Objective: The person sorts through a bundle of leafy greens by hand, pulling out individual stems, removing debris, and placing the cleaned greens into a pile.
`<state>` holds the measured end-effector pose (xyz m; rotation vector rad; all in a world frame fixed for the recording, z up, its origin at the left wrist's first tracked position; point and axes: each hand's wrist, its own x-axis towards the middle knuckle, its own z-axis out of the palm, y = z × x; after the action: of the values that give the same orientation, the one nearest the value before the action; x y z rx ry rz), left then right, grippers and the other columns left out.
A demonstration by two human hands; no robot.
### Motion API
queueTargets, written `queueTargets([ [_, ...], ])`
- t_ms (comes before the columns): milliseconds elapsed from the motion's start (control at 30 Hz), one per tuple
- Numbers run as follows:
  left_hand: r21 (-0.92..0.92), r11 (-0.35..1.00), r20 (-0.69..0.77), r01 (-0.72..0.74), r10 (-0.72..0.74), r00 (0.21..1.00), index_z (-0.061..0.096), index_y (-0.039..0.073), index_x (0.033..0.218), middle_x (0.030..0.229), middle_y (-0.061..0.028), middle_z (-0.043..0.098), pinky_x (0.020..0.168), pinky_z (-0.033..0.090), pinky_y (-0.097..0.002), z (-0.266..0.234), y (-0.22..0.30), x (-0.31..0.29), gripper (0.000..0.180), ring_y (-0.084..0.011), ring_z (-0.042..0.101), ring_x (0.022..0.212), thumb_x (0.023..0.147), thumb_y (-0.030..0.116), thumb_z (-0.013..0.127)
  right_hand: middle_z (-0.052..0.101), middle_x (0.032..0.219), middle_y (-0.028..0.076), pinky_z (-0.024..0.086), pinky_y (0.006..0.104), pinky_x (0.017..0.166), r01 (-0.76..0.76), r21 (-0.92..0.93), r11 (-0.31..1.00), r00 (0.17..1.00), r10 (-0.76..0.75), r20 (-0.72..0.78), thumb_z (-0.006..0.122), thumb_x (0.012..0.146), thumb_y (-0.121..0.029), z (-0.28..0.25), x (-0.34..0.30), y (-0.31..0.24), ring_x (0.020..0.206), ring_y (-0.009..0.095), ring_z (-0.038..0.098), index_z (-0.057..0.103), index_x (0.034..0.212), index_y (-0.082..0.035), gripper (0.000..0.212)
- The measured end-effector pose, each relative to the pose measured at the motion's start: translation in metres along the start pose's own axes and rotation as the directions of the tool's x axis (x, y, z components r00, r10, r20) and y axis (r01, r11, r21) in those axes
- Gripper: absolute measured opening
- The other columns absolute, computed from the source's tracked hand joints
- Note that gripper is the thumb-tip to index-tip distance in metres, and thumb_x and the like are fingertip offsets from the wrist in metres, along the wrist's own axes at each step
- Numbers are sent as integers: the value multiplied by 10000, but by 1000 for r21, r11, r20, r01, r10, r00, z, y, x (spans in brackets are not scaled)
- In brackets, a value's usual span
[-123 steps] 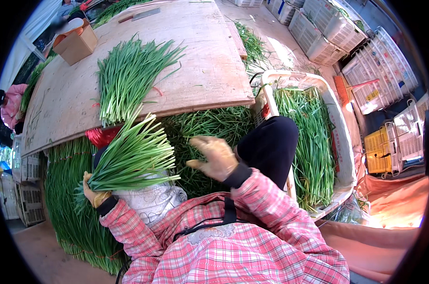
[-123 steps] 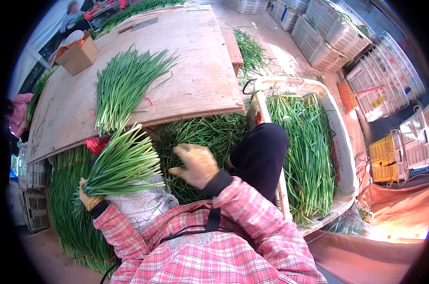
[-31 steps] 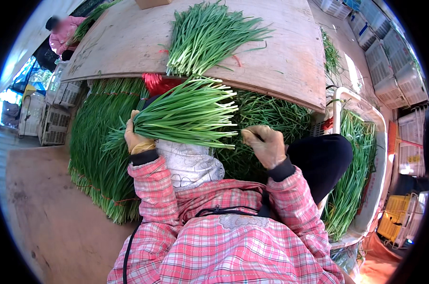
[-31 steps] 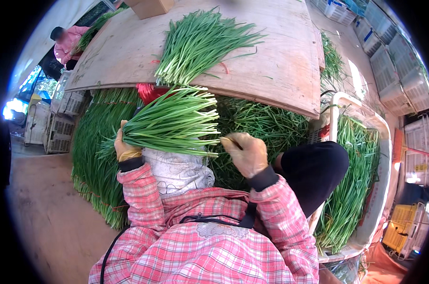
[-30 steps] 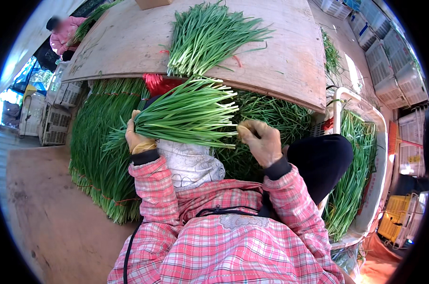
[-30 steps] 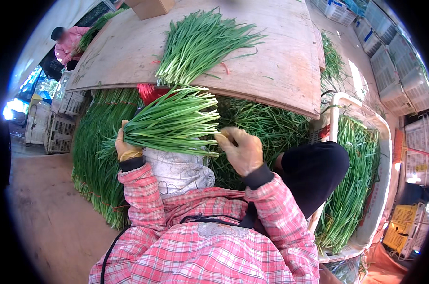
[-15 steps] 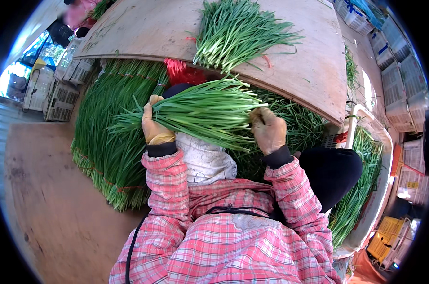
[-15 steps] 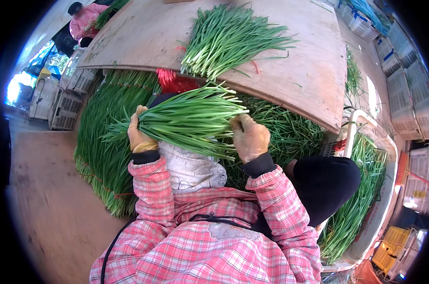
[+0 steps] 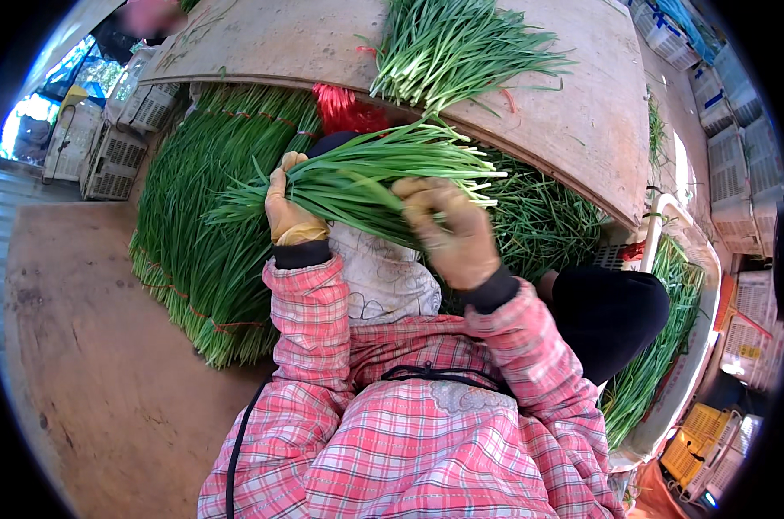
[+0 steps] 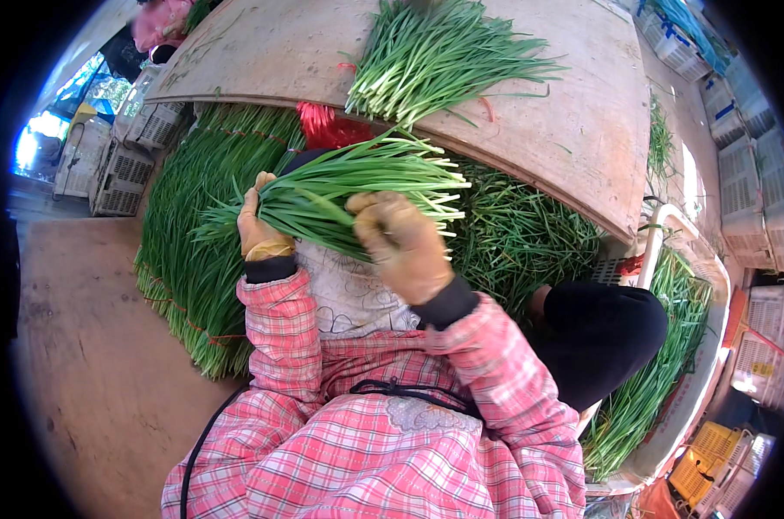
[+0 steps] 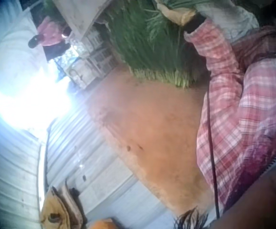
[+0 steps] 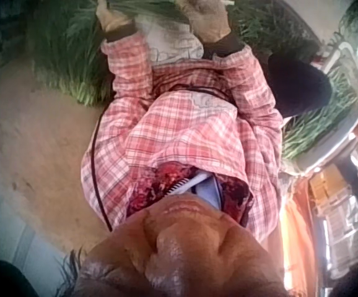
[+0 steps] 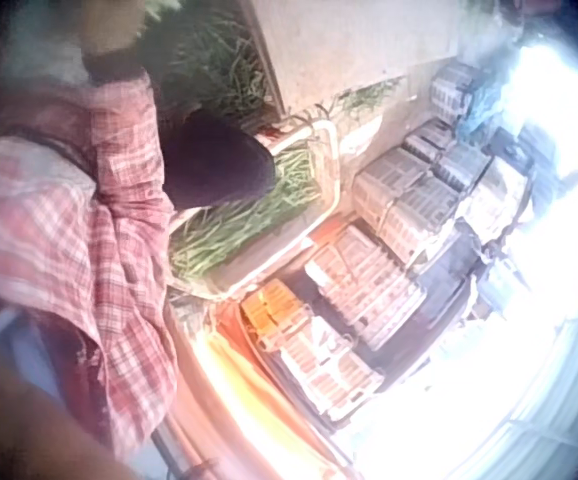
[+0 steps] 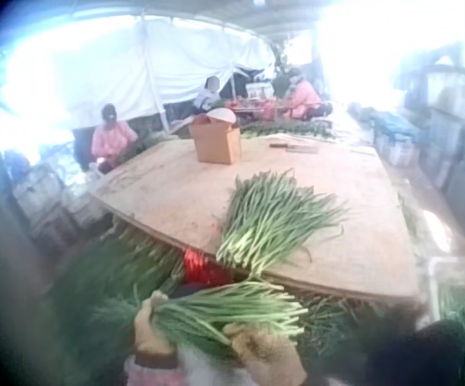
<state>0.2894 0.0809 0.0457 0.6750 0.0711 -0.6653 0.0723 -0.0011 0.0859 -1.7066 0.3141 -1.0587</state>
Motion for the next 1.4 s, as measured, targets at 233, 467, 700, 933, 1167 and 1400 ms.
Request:
queueTargets([
  [233, -63, 993, 145, 96, -86, 986, 583, 17, 1065, 1029, -106, 631, 851, 494, -379, -33, 11, 14, 301, -216, 608, 919, 954, 216, 386, 637, 826, 99, 325, 192, 464, -332, 533, 778, 813, 522, -257, 564, 893, -174, -138, -51, -28, 466, 21, 354, 579, 929, 31, 208],
  [467, -77, 988, 224, 135, -115, 968, 573, 18, 1085, 1032, -105, 633, 866, 492, -376, -38, 11, 21, 335, -220, 606, 944, 964, 231, 344, 639, 926, 118, 484, 297, 749, -295, -673, 678, 953, 258, -158, 668, 760, -43, -152, -84, 1, 803, 215, 621, 642, 874, -7, 123],
  [700, -62, 984, 297, 164, -139, 945, 569, 15, 1088, 1039, -111, 633, 861, 497, -388, -35, 13, 21, 337, -226, 609, 951, 964, 229, 341, 625, 902, 146, 482, 396, 684, -94, -677, 730, 989, 149, 23, 619, 804, -224, -55, -24, -11, 786, 312, 611, 649, 904, -52, 201],
  [933, -119, 966, 330, 228, -178, 927, 566, 25, 1102, 1049, -117, 633, 859, 498, -400, -34, 9, 22, 347, -241, 610, 954, 966, 238, 328, 625, 835, 123, 465, 297, 668, -347, -273, 897, 937, 319, -139, 666, 768, -72, -12, -16, 17, 728, 224, 604, 654, 951, 12, 202],
  [1167, -131, 970, 271, 203, -162, 949, 570, 19, 1094, 1044, -115, 633, 864, 490, -397, -36, 12, 16, 354, -235, 606, 954, 967, 243, 327, 569, 767, 7, 426, 233, 651, -392, 107, 914, 894, 406, -189, 620, 815, -40, -58, -34, -22, 691, 102, 520, 593, 795, -19, 40],
  [1400, -87, 989, 185, 116, -99, 978, 574, 22, 1100, 1037, -114, 637, 860, 490, -382, -43, 15, 23, 362, -232, 609, 944, 964, 232, 313, 581, 827, 57, 446, 271, 716, -369, 197, 908, 857, 415, -306, 619, 809, -14, -170, -87, -38, 734, 146, 532, 605, 896, 14, 93],
])
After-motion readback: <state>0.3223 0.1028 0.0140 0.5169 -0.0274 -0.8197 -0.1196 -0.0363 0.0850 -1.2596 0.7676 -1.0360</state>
